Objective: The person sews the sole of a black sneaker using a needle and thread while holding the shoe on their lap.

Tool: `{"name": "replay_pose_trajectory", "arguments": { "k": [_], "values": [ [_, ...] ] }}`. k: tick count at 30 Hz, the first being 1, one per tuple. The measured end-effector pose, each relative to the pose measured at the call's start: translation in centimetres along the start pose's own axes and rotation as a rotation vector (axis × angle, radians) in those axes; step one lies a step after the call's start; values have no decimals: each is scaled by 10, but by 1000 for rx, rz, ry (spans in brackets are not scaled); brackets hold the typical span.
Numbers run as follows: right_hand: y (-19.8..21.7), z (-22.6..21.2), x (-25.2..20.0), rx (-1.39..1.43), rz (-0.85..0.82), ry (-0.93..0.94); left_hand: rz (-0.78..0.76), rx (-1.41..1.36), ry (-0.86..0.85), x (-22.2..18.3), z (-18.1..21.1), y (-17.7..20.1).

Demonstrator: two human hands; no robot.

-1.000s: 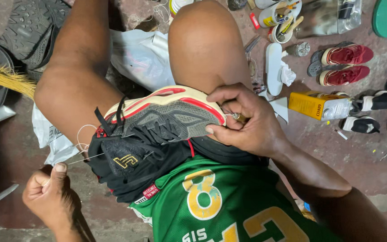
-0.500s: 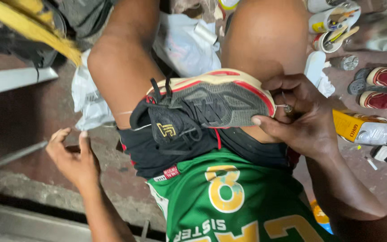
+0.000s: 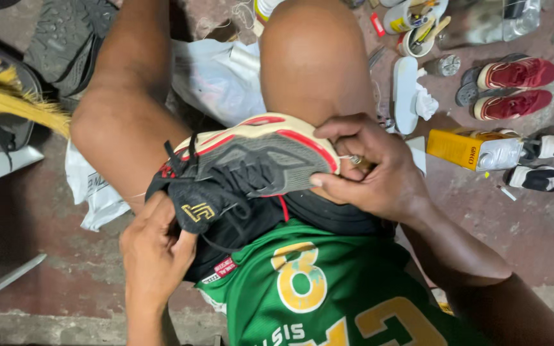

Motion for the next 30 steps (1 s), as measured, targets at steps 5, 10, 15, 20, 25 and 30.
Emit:
{"name": "replay_pose_trajectory", "arguments": {
  "k": [5, 10, 15, 20, 25, 30],
  "values": [
    [-7, -4, 4, 100, -71, -36, 81, -94, -59, -3, 5, 6],
    [-7, -9, 9, 50, -112, 4, 124, -203, -88, -6, 1, 6],
    [-10, -10, 10, 99, -153, -19, 188, -307, -47, -8, -29, 4],
    [-11, -10, 8, 159, -134, 49, 308, -266, -59, -10, -38, 6],
    [-25, -2, 4, 309, -189, 11, 332, -265, -96, -7, -25, 3],
    [-12, -11, 7, 60, -273, 75, 294, -352, -61, -4, -11, 1]
  ]
}}
Point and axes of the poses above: each hand's wrist, its own x-axis towards the middle knuckle, its own y-axis out of the back of the hand, z = x × y, the point moved 10 cm from there along x, towards the middle knuckle, and after that the axes turned 14 degrees about -x, right-handed, at the moved point
